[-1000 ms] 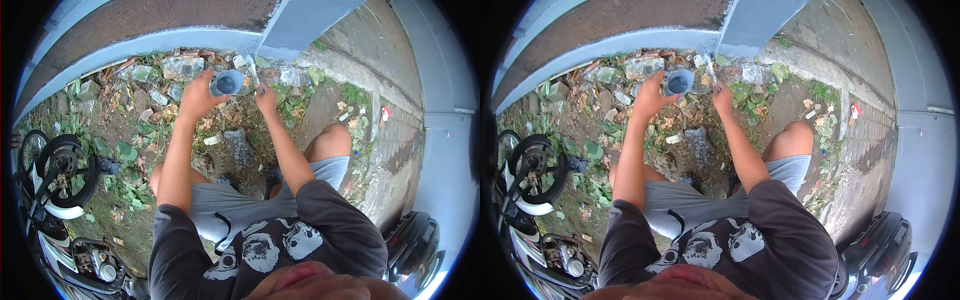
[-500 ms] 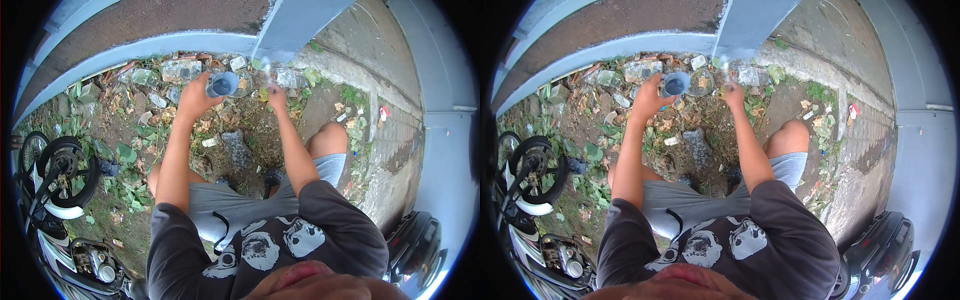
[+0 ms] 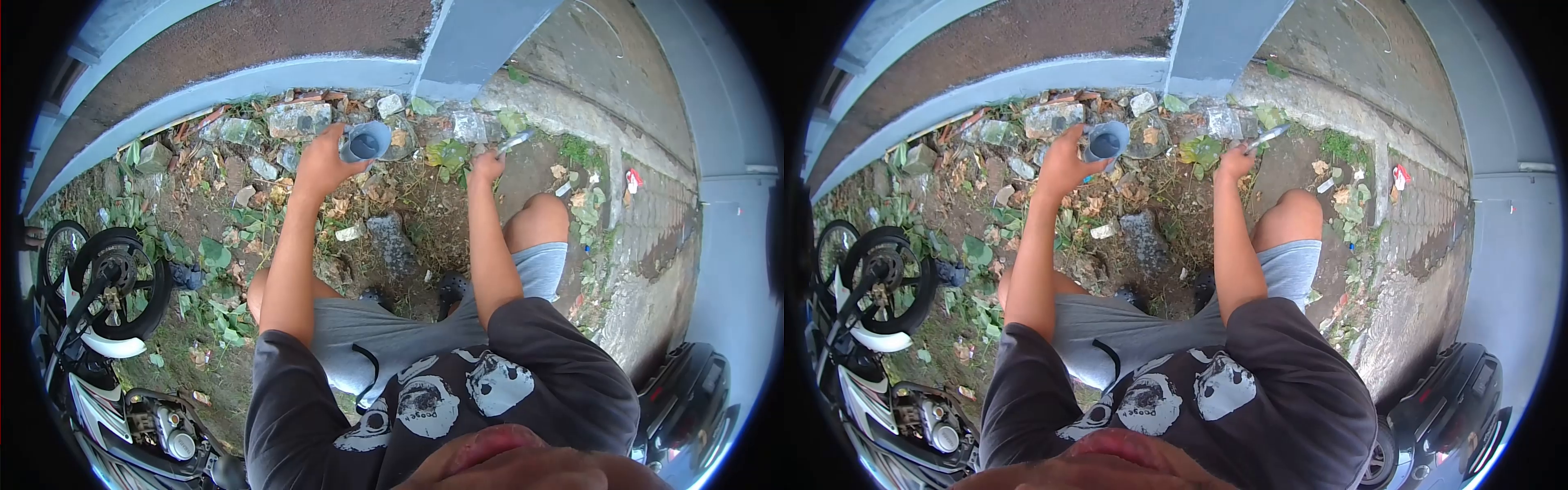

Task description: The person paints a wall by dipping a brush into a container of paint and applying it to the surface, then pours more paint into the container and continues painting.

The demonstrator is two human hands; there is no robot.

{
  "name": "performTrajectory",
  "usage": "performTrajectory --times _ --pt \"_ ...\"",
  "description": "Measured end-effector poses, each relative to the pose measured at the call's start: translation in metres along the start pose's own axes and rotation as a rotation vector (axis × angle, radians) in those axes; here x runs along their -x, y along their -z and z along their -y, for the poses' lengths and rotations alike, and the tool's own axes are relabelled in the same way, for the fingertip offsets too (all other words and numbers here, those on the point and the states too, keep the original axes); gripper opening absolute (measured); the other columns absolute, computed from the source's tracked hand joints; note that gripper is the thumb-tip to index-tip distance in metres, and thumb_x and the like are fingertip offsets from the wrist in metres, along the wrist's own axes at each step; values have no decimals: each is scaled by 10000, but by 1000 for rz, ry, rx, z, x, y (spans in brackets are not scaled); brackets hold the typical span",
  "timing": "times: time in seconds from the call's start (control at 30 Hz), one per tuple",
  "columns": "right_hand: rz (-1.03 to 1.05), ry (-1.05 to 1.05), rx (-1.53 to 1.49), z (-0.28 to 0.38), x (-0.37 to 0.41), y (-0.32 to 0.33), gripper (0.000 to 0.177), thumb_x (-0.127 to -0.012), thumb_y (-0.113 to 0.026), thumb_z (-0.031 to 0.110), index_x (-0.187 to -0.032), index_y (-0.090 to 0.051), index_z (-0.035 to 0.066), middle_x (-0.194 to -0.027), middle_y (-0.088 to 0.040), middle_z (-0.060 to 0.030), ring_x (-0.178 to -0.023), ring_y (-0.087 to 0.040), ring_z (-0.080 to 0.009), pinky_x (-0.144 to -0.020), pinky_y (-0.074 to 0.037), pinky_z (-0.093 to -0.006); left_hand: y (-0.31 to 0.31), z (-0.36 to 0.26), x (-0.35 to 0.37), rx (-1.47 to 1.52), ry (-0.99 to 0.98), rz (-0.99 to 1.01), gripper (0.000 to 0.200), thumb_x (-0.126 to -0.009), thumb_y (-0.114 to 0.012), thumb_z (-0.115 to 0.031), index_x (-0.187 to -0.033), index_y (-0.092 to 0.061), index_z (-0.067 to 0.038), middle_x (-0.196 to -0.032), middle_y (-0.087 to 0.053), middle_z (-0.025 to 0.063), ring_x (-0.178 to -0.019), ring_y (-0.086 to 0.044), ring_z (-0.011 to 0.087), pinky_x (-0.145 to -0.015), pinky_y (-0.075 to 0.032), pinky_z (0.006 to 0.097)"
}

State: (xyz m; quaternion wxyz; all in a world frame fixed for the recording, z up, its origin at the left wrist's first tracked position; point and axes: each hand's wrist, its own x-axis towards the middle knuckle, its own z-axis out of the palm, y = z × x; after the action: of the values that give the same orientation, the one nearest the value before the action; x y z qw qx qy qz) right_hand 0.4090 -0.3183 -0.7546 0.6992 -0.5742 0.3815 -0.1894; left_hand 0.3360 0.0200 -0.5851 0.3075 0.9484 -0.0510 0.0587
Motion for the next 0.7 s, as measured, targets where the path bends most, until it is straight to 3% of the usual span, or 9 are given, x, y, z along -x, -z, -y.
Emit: performTrajectory --times 0.07,0.17,0.2,0.23,0.3,0.4,0.53,0.63,0.7 --pt "-187 -21 -136 3 -9 -4 330 -1058 -452 193 -1344 -492 32 -906 -554 -67 -682 -520 -148 -542 -460 -327 -2 2 -1 -8 -16 -10 787 -663 -907 -344 -1264 -592 54 -1227 -659 250 -1076 -679 387 -897 -556 459" --pt "-143 137 -164 -11 29 -49 362 -1051 -469 151 -1390 -442 27 -937 -582 -91 -669 -531 -142 -531 -471 -302 -1 -2 0 -4 -35 -28 797 -658 -911 -336 -1271 -592 61 -1242 -653 256 -1097 -671 390 -917 -550 460" --pt "193 61 88 -28 35 -60 378 -1043 -515 156 -1391 -480 14 -820 -588 -54 -587 -510 -121 -489 -449 -287 1 -5 0 6 -41 -42 800 -655 -912 -330 -1273 -593 65 -1249 -649 259 -1108 -666 391 -927 -546 460" --pt "638 -72 450 -10 56 -69 424 -1006 -571 201 -1359 -576 -33 -951 -652 -128 -707 -595 -175 -624 -530 -310 3 -7 -1 9 -42 -39 800 -655 -912 -330 -1273 -593 65 -1249 -649 259 -1108 -666 391 -927 -546 460" --pt "743 98 569 -20 97 -90 406 -994 -591 213 -1290 -616 -63 -911 -686 -134 -721 -626 -191 -685 -550 -354 5 -13 -1 44 -17 -10 799 -656 -912 -320 -1276 -594 71 -1269 -640 264 -1141 -651 393 -950 -535 460" --pt "650 340 546 -67 93 -94 453 -990 -601 227 -1321 -582 -82 -989 -703 -163 -721 -650 -213 -765 -552 -384 5 -14 -1 53 -17 -12 807 -654 -915 -319 -1280 -590 72 -1277 -635 267 -1161 -642 394 -967 -528 459" --pt "593 -94 429 -8 115 -53 406 -1017 -549 207 -1347 -583 -26 -914 -652 -94 -640 -599 -149 -506 -505 -338 4 -14 -2 63 -23 -15 819 -652 -919 -326 -1286 -587 72 -1286 -630 271 -1174 -635 394 -976 -524 457" --pt "346 -81 181 -6 95 -37 311 -1046 -505 183 -1297 -584 19 -727 -490 -1 -539 -461 -82 -414 -405 -266 3 -11 -1 41 -13 -16 824 -652 -920 -328 -1292 -585 69 -1289 -628 271 -1178 -633 395 -978 -524 455" --pt "291 -110 105 -8 72 -32 329 -1047 -498 197 -1315 -565 18 -778 -530 -18 -562 -504 -102 -418 -428 -276 1 -7 -1 38 -20 -17 814 -653 -920 -336 -1282 -590 63 -1275 -635 268 -1159 -642 397 -962 -531 456"
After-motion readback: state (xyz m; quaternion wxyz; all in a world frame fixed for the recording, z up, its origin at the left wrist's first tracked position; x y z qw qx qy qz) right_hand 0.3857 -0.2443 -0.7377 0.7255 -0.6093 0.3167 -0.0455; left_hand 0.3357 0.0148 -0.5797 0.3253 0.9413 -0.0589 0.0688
